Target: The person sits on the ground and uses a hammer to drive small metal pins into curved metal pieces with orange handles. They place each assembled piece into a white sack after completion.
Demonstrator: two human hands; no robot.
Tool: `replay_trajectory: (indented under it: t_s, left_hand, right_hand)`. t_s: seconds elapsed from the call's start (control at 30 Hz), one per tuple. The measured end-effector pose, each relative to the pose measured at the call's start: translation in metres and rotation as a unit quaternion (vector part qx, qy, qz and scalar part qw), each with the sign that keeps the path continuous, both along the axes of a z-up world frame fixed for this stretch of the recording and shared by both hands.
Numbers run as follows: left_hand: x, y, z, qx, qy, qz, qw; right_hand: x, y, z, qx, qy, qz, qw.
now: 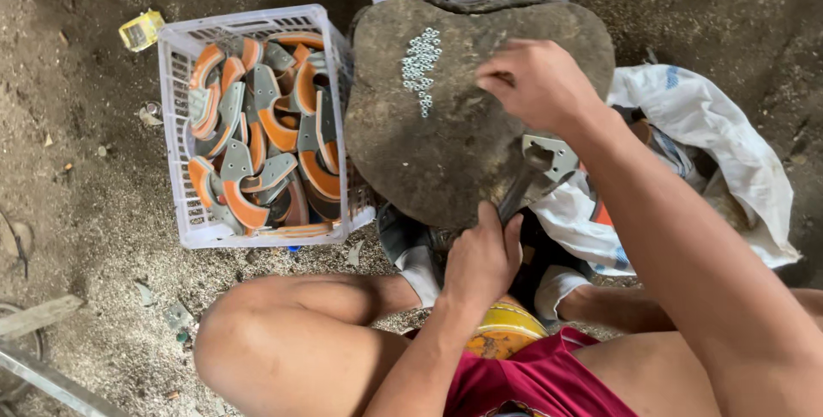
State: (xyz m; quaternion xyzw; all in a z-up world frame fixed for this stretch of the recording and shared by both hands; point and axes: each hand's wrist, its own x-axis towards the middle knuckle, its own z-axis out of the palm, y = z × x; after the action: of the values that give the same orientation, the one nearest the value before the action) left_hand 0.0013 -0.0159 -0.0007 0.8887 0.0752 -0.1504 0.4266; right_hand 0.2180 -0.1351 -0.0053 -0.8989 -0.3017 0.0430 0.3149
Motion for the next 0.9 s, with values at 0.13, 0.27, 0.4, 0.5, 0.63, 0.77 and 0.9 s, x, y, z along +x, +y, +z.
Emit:
replay_trajectory:
  t_s: [0.13, 0.27, 0.4, 0.5, 0.63, 0.77, 0.9]
  left_hand:
    - [0.004, -0.001, 0.006, -0.007, 0.050, 0.004, 0.999]
    - [0.003, 0.000, 0.007, -0.017, 0.054, 0.003, 0.998]
    - [0.004, 0.001, 0.007, -0.026, 0.070, -0.008, 0.997]
    - [0.004, 0.002, 0.007, -0.024, 0.067, -0.008, 0.997]
    - [0.005, 0.001, 0.007, -0.018, 0.061, -0.006, 0.998]
    - [0.004, 0.000, 0.008, -0.013, 0.052, 0.000, 0.999]
    - [0.001, 0.002, 0.007, -0.028, 0.021, -0.002, 0.999]
  right_hand:
    - [0.037, 0.041, -0.016, -0.008, -0.098, 0.035, 0.995]
    - [0.050, 0.052, -0.026, -0.031, -0.123, 0.050, 0.991]
    - [0.051, 0.051, -0.024, -0.064, -0.146, 0.077, 0.984]
    - [0.050, 0.050, -0.020, -0.102, -0.185, 0.094, 0.973]
    - [0.051, 0.052, -0.018, -0.111, -0.145, 0.109, 0.977]
    - [0.050, 0.045, -0.014, -0.111, -0.093, 0.100, 0.984]
    - [0.021, -0.016, 0.013, -0.026, -0.048, -0.027, 0.998]
